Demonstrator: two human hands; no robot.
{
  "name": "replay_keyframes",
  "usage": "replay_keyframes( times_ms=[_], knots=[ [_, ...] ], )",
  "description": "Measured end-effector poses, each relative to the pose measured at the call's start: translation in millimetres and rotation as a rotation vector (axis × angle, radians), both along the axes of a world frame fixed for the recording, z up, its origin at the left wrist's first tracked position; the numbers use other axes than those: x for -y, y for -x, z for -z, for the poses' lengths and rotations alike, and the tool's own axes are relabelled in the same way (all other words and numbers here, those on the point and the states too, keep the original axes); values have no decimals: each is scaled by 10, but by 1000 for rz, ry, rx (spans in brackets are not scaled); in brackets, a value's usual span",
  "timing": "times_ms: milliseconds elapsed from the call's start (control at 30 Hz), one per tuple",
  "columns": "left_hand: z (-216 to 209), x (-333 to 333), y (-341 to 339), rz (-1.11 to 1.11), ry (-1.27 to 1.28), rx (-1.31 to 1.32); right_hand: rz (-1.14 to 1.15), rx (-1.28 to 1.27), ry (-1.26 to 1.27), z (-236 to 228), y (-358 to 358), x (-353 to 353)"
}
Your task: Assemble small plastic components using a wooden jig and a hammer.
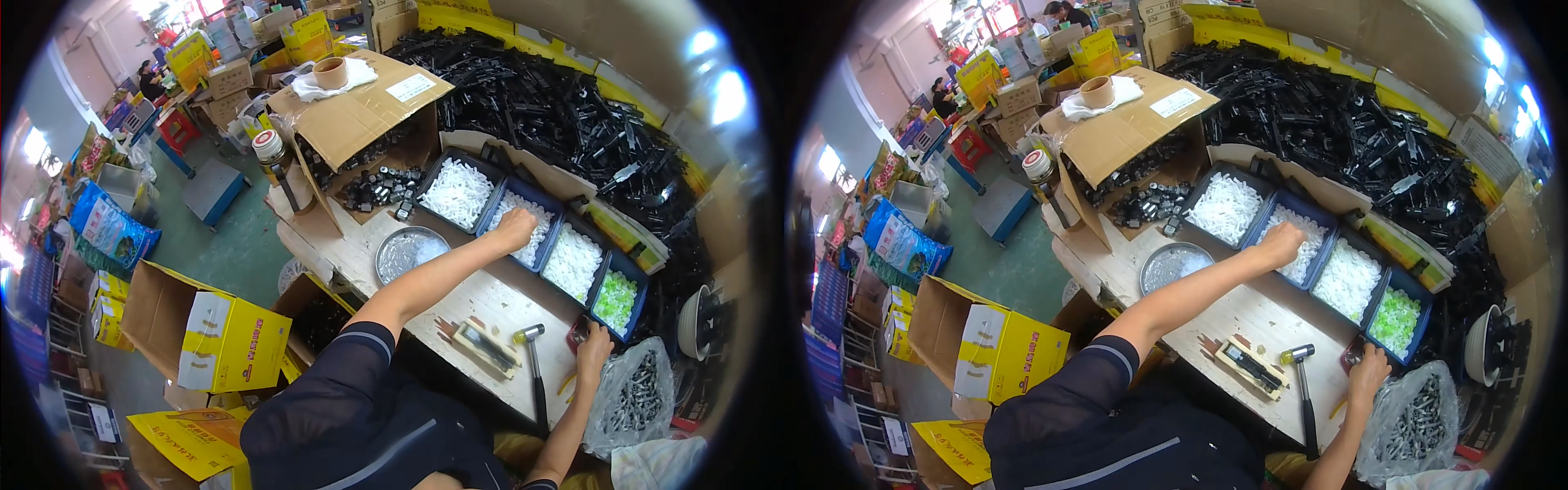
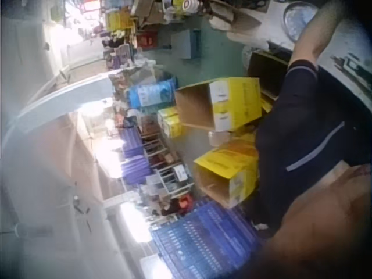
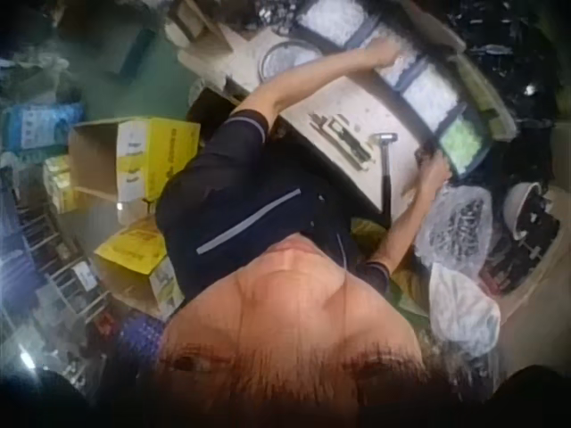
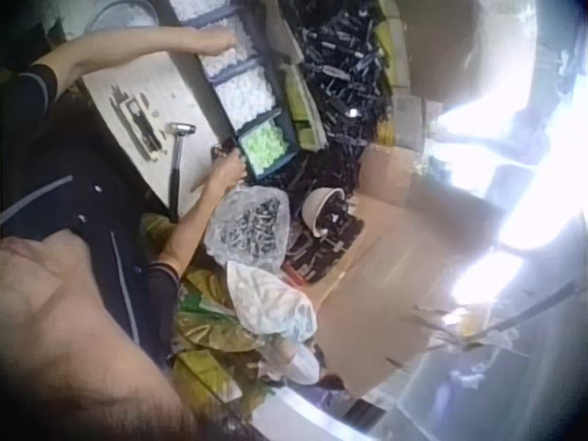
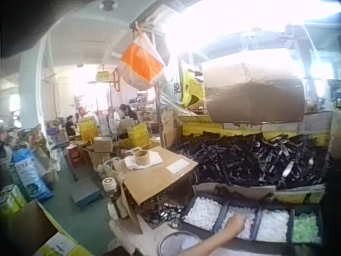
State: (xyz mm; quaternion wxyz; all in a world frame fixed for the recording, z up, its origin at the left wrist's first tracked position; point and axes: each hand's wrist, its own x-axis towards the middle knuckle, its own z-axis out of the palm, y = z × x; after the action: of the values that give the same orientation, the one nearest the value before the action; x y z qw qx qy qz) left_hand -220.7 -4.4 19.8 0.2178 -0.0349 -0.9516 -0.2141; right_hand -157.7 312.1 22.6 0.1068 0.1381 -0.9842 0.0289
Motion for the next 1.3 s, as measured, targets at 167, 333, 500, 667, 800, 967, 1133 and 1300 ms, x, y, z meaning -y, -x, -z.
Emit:
replay_keyframes(
  times_ms=[167,333,500,667,800,967,1133,1300],
  knots=[
    [-53,146,-51,93,-285,-194,-168,-71,433,-96,-66,-66],
    [-506,-87,-824,324,-1352,394,-135,436,1155,-382,-393,253],
    [-331,-248,-1630,468,-1730,604,-281,518,1216,-510,-641,727],
    [-189,-301,-1944,426,-1729,592,-408,670,1304,-416,-763,1014],
    [-128,-316,-2015,429,-1653,565,-405,724,1214,-361,-841,1111],
    [-160,-333,-2073,411,-1642,540,-467,678,1148,-382,-897,1161],
    [-147,-349,-2100,396,-1633,525,-526,549,1078,-353,-944,1192],
    [-63,-356,-2117,359,-1633,441,-511,524,1092,-288,-987,1257]
  ],
)
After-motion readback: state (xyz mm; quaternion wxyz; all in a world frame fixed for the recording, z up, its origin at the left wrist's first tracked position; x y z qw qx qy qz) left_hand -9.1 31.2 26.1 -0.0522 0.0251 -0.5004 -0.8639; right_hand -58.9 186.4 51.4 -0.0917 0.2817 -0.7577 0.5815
